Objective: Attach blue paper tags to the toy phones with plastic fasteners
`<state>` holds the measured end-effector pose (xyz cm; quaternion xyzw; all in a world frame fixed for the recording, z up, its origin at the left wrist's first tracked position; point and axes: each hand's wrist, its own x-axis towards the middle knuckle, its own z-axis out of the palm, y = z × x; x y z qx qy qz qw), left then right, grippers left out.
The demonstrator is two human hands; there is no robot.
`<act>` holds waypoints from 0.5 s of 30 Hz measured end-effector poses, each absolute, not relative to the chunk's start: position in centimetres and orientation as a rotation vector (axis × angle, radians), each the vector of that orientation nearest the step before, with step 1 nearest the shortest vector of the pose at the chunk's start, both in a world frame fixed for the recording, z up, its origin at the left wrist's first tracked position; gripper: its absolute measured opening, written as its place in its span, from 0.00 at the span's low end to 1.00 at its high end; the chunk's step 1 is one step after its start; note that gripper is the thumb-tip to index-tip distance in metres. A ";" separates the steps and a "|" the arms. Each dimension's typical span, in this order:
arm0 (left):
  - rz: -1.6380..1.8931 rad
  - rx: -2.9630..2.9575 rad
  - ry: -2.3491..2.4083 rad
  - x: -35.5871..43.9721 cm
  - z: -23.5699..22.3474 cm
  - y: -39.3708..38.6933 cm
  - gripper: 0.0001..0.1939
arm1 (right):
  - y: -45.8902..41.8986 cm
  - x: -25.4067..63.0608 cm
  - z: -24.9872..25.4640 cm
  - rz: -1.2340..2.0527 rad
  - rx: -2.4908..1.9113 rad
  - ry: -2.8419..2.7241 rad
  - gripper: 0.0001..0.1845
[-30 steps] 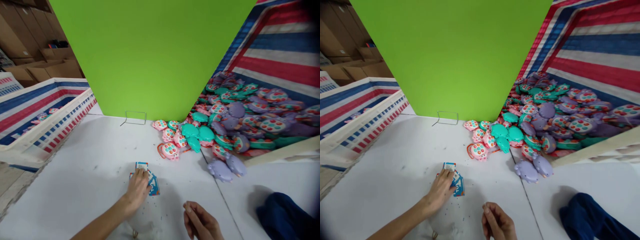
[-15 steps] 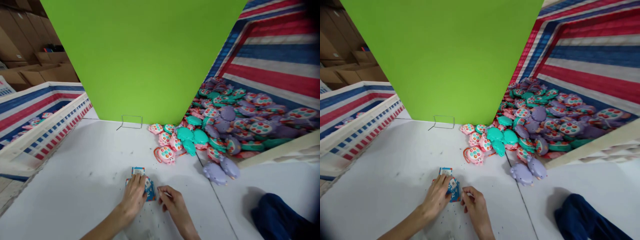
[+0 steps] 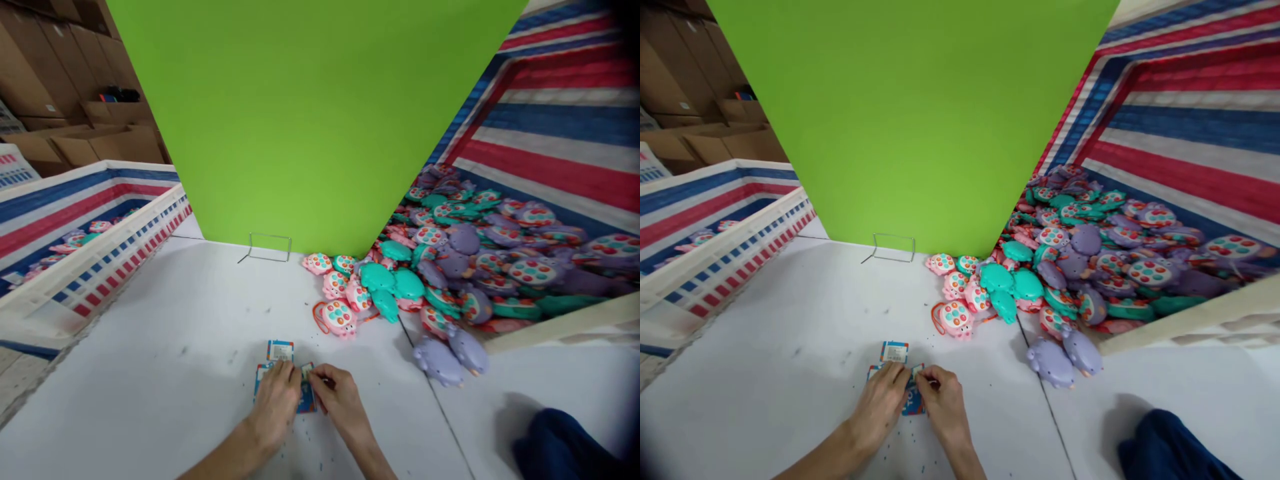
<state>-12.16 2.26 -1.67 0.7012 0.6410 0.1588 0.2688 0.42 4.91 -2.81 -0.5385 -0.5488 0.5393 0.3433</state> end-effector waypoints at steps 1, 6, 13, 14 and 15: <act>0.467 1.848 1.717 -12.3 -1.5 2.5 0.12 | 4.9 0.6 -2.4 1.422 -1.391 -1.407 0.14; 0.642 1.614 1.671 -13.4 -0.2 3.1 0.13 | 4.0 1.5 0.0 1.406 -1.373 -1.296 0.16; 1.049 0.913 1.190 -12.7 1.5 2.3 0.10 | 2.5 0.8 1.3 1.397 -1.414 -1.204 0.16; 1.064 0.882 1.171 -12.6 1.6 2.1 0.11 | 2.4 0.7 1.3 1.399 -1.402 -1.177 0.17; 1.067 0.873 1.165 -12.4 1.7 2.0 0.11 | 2.4 0.5 1.4 1.404 -1.375 -1.144 0.17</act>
